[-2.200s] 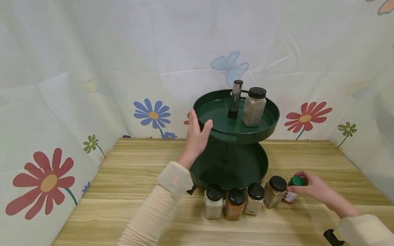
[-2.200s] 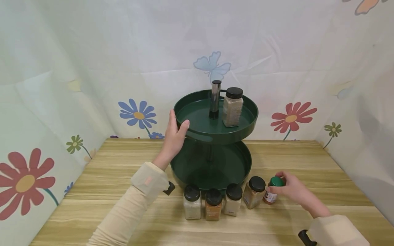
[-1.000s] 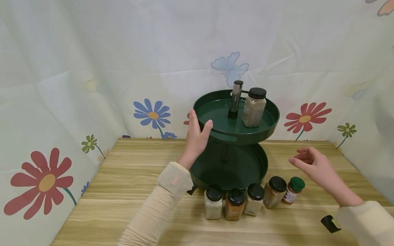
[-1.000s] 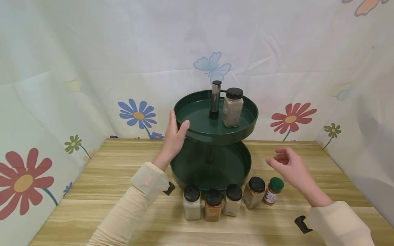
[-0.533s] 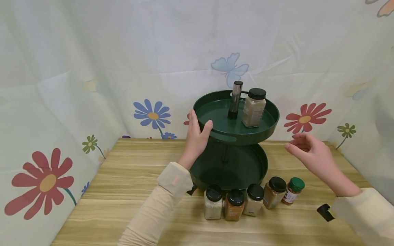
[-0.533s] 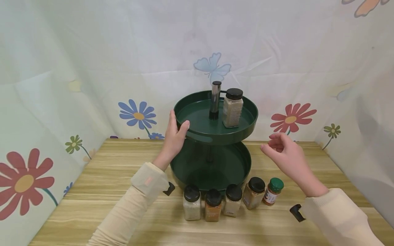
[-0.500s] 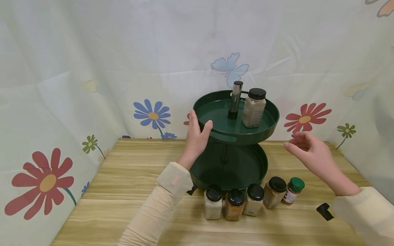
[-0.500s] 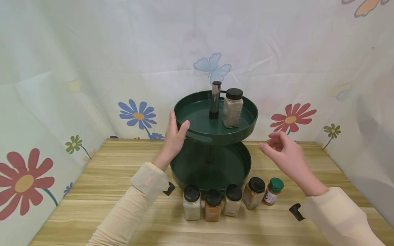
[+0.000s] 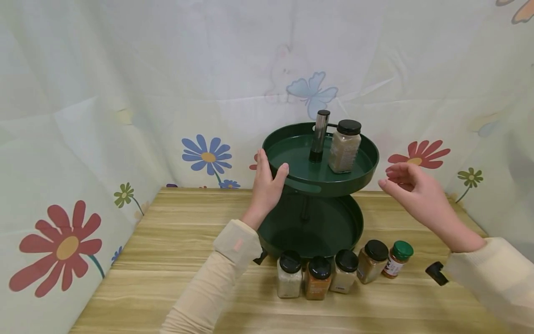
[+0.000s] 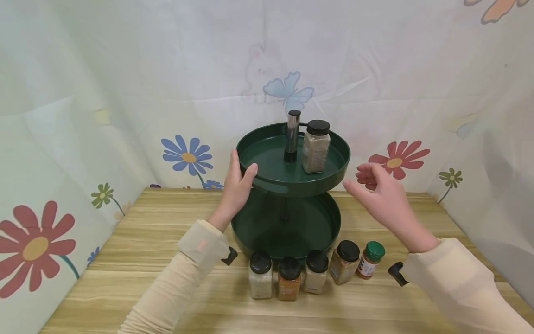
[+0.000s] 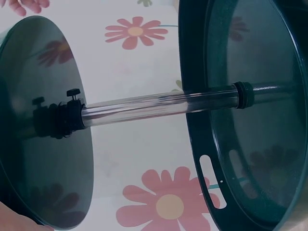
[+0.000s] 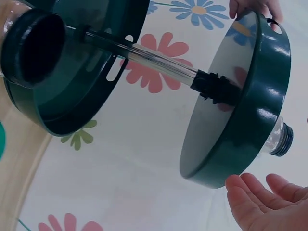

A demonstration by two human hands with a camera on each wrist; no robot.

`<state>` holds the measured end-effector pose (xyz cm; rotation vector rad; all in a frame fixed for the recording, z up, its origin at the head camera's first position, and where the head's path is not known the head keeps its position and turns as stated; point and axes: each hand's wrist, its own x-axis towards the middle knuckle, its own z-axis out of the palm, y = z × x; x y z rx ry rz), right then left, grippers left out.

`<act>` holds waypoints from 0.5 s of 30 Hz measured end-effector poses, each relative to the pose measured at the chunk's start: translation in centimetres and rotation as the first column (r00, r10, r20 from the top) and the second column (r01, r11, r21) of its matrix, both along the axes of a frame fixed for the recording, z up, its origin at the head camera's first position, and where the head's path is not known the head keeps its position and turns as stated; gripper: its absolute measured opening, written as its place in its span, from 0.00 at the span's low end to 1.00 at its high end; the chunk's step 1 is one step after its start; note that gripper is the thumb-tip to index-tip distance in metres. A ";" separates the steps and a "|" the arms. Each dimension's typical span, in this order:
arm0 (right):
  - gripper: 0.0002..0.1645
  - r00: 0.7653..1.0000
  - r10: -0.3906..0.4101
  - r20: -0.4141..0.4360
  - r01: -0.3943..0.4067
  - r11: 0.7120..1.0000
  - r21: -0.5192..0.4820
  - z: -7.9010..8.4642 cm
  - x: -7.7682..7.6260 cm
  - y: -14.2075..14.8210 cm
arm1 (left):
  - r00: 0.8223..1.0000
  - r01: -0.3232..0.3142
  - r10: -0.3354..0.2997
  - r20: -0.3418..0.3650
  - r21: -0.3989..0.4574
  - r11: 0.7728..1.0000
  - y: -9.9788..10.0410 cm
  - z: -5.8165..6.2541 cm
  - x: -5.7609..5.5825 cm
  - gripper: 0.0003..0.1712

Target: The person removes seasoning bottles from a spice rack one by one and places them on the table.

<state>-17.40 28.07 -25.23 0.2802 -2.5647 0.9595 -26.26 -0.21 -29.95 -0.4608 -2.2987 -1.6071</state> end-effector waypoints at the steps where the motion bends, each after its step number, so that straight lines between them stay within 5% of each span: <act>1: 0.31 1.000 -0.003 0.005 0.003 1.000 0.001 0.2 -0.1 -0.1 | 1.000 0.000 0.000 0.000 0.000 1.000 0.0 0.0 0.0 0.47; 15: 0.43 0.995 0.020 0.097 -0.020 1.000 -0.003 2.3 -1.1 -1.9 | 1.000 0.000 0.000 0.001 -0.008 1.000 0.1 0.1 0.1 0.47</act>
